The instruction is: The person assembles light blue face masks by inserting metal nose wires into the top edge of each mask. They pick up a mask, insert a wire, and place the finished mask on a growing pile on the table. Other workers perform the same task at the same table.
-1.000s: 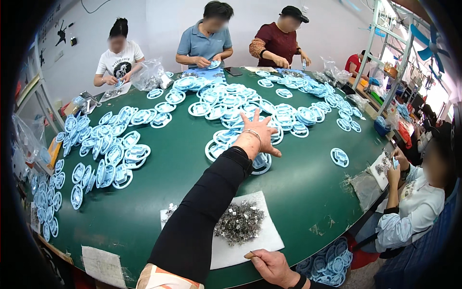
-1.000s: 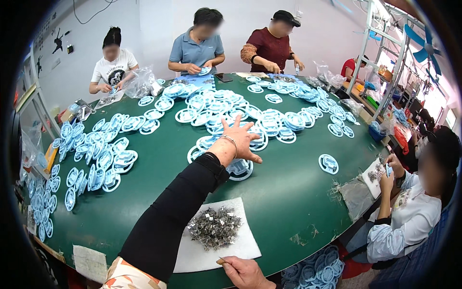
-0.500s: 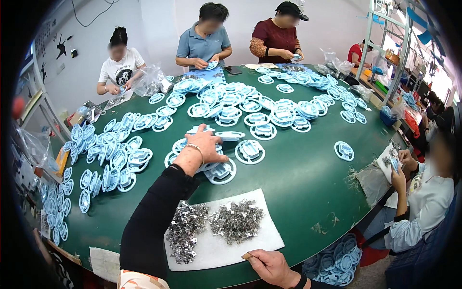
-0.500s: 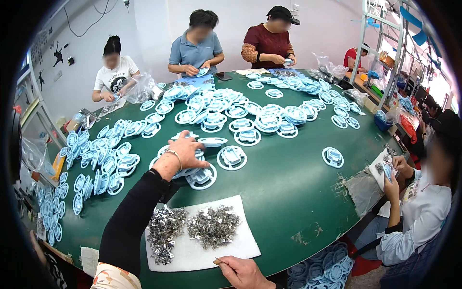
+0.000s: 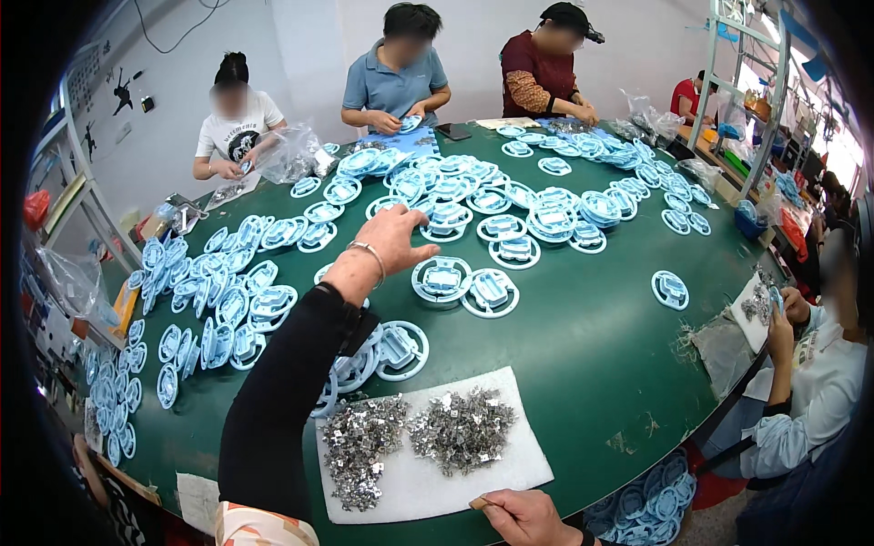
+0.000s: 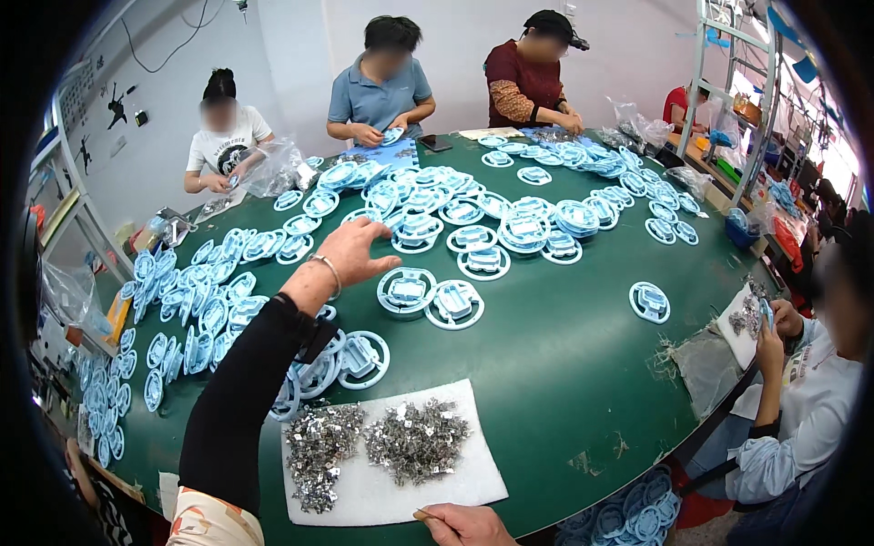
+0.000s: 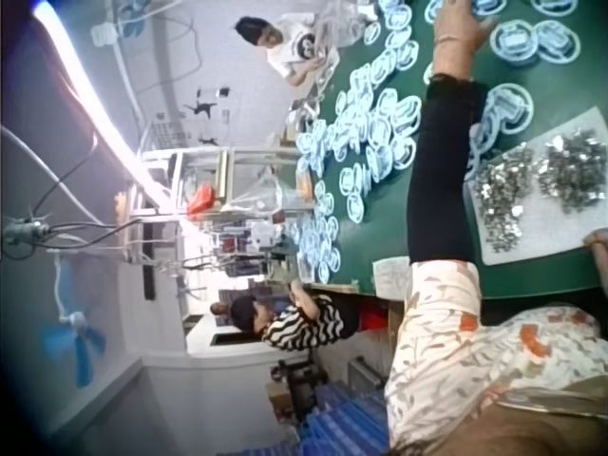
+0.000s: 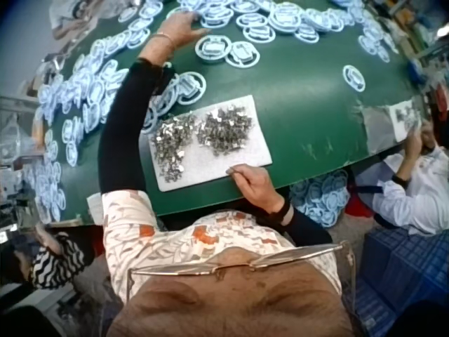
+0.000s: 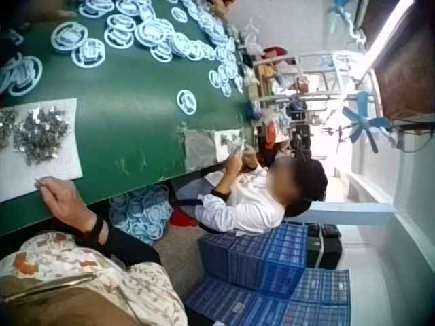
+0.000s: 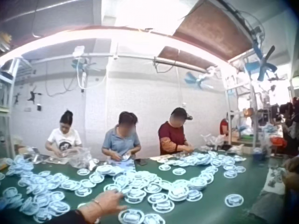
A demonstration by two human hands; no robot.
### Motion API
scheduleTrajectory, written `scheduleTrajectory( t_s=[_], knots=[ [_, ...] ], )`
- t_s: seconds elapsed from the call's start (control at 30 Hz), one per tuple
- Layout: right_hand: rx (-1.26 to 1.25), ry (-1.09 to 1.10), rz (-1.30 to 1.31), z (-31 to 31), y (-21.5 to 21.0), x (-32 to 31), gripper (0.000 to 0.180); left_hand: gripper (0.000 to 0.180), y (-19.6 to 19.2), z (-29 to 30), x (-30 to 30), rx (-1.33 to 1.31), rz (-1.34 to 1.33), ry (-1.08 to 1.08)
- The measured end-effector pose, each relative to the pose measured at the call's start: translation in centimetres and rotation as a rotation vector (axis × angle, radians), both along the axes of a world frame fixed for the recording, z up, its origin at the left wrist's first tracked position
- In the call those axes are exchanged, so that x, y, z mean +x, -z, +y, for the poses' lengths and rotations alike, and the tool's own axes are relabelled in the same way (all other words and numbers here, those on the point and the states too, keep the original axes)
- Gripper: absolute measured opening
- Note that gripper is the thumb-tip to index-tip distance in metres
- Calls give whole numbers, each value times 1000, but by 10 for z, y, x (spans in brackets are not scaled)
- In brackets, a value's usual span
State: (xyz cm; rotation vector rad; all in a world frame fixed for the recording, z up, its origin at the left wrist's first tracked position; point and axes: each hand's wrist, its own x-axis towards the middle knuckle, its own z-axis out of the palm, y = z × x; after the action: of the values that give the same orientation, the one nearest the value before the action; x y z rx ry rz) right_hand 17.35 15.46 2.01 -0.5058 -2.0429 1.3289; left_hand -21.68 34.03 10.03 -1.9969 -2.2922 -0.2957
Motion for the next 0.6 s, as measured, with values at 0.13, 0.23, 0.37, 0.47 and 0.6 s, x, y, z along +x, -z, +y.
scheduleTrajectory(
  t_s=[0.13,0.23,0.37,0.47,0.6],
  knots=[
    [-29,-26,12,2,2,0,17,84,22,66,-20,-109,-75,-187],
    [5,-31,27,4,7,-2,17,88,56,109,-51,-196,-84,-215],
    [-45,-47,33,8,5,-1,17,69,60,114,-52,-245,-261,-161],
    [-21,-43,38,8,2,-3,17,62,47,83,-50,-306,-223,-161],
    [-24,-25,-18,3,4,-2,16,55,36,37,-42,-421,-183,-76]
  ],
)
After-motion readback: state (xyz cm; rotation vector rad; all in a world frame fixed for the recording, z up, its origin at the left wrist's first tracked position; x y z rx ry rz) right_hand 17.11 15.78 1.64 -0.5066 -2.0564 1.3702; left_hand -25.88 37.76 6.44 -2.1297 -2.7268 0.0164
